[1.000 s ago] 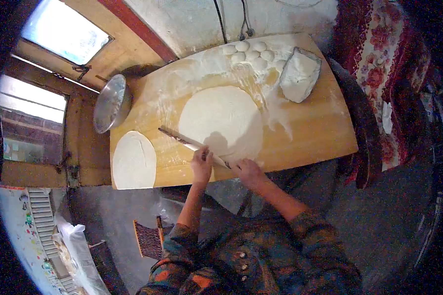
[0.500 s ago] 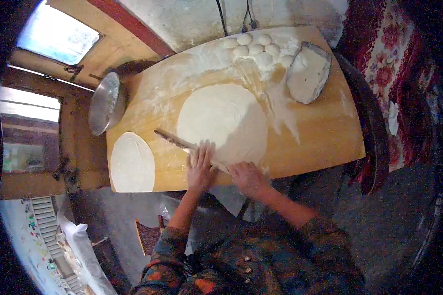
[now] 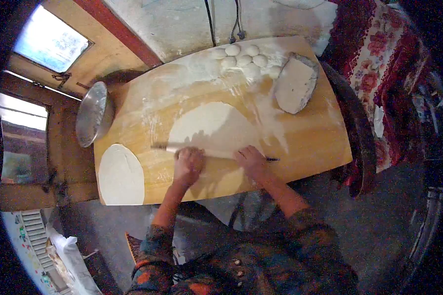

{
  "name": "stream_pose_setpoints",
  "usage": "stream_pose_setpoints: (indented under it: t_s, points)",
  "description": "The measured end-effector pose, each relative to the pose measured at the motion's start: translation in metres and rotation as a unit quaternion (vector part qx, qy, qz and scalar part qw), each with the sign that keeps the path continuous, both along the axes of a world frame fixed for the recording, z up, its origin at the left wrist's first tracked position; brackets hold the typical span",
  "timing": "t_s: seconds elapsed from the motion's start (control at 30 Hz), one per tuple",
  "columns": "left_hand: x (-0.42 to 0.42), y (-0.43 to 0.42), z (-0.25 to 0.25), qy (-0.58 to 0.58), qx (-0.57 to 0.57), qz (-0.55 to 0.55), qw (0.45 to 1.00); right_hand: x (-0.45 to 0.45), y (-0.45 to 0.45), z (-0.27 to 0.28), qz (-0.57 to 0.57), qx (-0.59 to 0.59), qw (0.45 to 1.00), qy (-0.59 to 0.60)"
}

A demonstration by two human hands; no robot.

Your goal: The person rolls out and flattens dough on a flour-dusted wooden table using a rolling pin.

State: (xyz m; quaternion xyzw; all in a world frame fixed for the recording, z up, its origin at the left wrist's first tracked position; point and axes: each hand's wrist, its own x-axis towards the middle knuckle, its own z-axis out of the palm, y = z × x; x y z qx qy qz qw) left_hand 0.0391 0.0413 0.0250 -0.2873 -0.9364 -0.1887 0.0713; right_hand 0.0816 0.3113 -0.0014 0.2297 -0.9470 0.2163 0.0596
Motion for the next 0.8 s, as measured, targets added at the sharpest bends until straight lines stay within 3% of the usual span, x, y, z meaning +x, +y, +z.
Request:
stream_pose_setpoints:
  t_s: [0.07,0.17,0.23,0.33,0.43,0.53,0.57,0.63,0.7,0.8]
  points:
    - [0.025,0.003,-0.004,-0.025,-0.044,-0.042,0.998,0.019,0.021,-0.008,0.02,0.014,1.0,0.008]
    - [0.058,0.012,-0.002,-0.12,0.012,-0.079,0.99,0.052,0.037,-0.022,0.033,0.039,0.997,0.062]
    - [0.068,0.011,-0.003,-0.111,0.007,-0.063,0.992,0.061,0.036,-0.006,0.025,0.109,0.992,0.056]
    - [0.065,0.013,0.01,-0.078,0.009,-0.014,0.997,0.034,0.014,0.022,-0.054,0.131,0.982,-0.125]
    - [0.066,0.009,0.019,-0.09,-0.018,0.039,0.995,0.012,0.007,0.039,-0.083,0.114,0.989,-0.05]
    - [0.079,0.003,0.004,-0.126,-0.059,0.077,0.987,0.029,0.001,0.018,-0.065,0.227,0.963,-0.129]
    - [0.078,0.003,-0.006,-0.138,-0.07,0.089,0.984,0.019,0.003,0.014,-0.06,0.213,0.971,-0.095]
    - [0.04,0.008,-0.004,-0.131,-0.076,0.118,0.981,0.002,0.005,0.019,-0.048,0.185,0.981,-0.038]
    - [-0.011,0.008,-0.006,-0.106,-0.113,0.152,0.976,-0.066,-0.008,0.027,-0.088,0.11,0.988,-0.068]
    - [-0.072,-0.003,-0.016,-0.058,-0.123,0.188,0.973,-0.136,-0.016,0.009,-0.115,0.131,0.984,0.036]
